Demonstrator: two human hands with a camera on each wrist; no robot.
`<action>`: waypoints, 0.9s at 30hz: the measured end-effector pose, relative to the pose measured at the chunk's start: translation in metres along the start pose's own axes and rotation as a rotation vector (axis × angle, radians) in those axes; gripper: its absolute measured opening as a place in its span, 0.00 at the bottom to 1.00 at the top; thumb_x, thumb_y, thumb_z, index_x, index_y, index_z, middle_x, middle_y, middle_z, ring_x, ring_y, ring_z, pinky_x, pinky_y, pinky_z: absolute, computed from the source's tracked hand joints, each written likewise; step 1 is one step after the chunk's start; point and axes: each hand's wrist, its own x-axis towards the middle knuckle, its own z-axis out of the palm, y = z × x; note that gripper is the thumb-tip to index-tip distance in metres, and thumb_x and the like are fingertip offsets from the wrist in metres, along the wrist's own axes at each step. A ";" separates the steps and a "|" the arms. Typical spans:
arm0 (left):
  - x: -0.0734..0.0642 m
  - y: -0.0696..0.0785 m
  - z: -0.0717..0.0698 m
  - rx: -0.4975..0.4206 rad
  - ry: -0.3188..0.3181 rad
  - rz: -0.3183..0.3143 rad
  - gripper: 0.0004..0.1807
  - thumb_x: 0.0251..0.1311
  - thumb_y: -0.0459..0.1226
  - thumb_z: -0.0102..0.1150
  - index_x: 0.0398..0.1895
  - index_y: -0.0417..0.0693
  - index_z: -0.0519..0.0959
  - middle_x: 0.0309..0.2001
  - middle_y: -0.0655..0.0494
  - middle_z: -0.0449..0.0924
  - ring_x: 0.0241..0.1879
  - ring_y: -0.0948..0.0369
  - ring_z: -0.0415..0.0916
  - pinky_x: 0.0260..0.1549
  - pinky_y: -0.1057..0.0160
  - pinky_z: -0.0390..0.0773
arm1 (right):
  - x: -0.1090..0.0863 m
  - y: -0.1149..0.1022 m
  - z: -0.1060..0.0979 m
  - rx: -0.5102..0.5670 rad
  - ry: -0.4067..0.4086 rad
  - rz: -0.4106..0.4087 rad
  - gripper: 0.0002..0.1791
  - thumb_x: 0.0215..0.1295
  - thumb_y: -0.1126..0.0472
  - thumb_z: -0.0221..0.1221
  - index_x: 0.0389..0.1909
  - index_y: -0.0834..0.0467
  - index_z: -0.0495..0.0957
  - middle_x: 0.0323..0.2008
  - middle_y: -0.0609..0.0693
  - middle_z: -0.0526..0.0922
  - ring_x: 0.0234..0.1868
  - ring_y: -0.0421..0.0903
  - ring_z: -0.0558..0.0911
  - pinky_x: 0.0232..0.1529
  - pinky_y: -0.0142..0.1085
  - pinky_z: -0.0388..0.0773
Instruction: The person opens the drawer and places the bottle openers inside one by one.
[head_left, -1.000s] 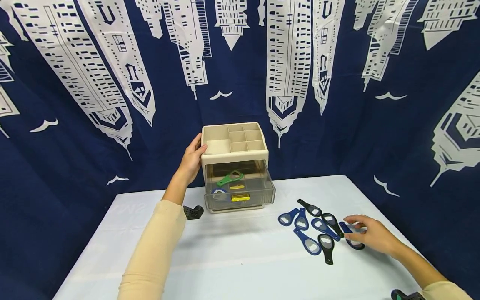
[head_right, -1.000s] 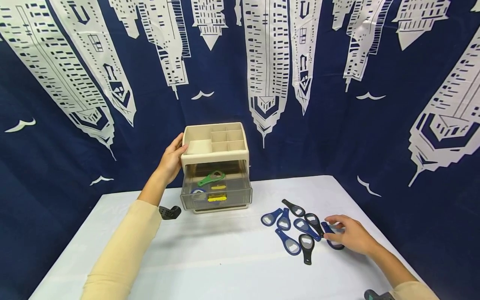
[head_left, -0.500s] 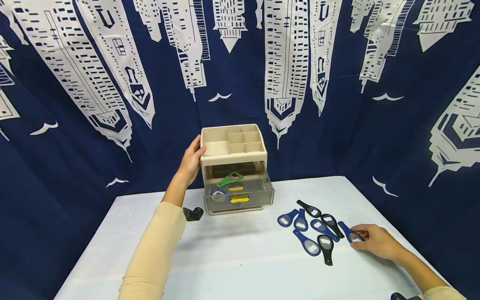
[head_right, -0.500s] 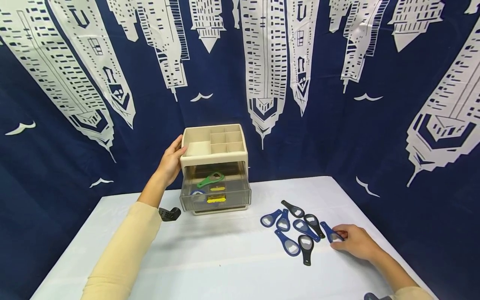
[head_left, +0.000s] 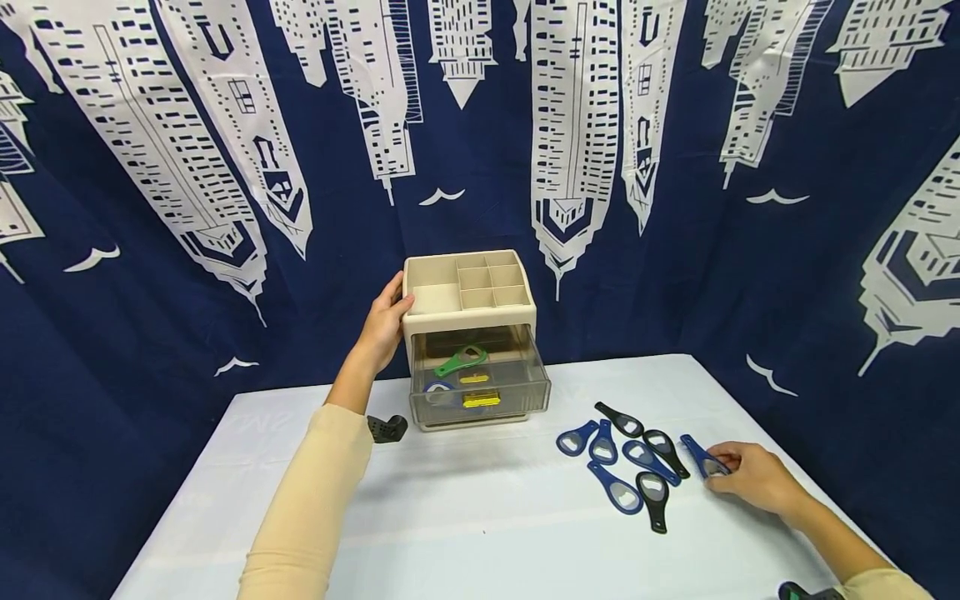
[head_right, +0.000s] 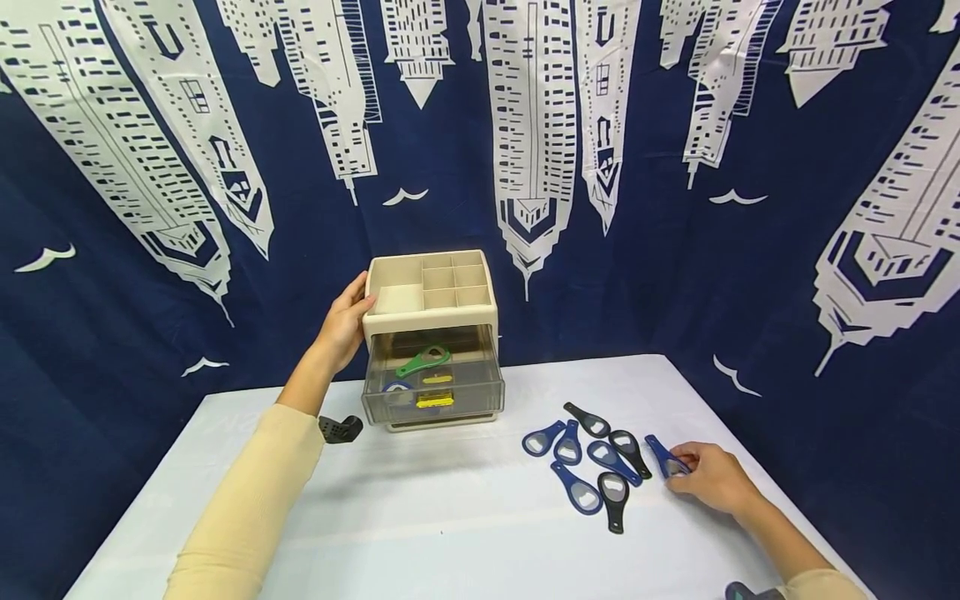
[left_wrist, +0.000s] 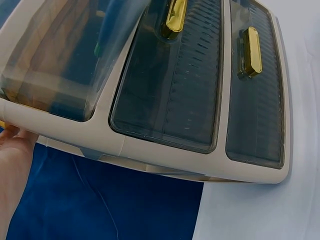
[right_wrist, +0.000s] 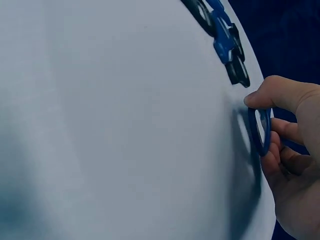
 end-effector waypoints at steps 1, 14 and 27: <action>0.000 0.000 0.000 -0.002 0.003 0.000 0.34 0.83 0.32 0.39 0.85 0.46 0.41 0.83 0.47 0.38 0.80 0.50 0.42 0.74 0.48 0.51 | 0.001 -0.001 -0.002 0.008 -0.005 0.002 0.29 0.50 0.61 0.76 0.51 0.73 0.81 0.41 0.52 0.84 0.42 0.48 0.78 0.39 0.33 0.75; -0.002 0.000 0.000 -0.003 -0.010 0.005 0.34 0.83 0.33 0.39 0.85 0.45 0.40 0.83 0.48 0.37 0.80 0.52 0.42 0.74 0.49 0.52 | 0.020 -0.043 -0.027 0.026 -0.017 -0.055 0.28 0.54 0.64 0.74 0.54 0.74 0.79 0.44 0.56 0.83 0.46 0.55 0.79 0.39 0.32 0.77; -0.001 0.000 -0.002 -0.001 -0.003 0.017 0.34 0.83 0.32 0.39 0.85 0.45 0.40 0.83 0.47 0.38 0.80 0.50 0.42 0.74 0.49 0.52 | 0.050 -0.120 -0.046 0.058 -0.054 -0.163 0.31 0.54 0.62 0.75 0.56 0.73 0.79 0.44 0.57 0.82 0.45 0.54 0.77 0.44 0.43 0.78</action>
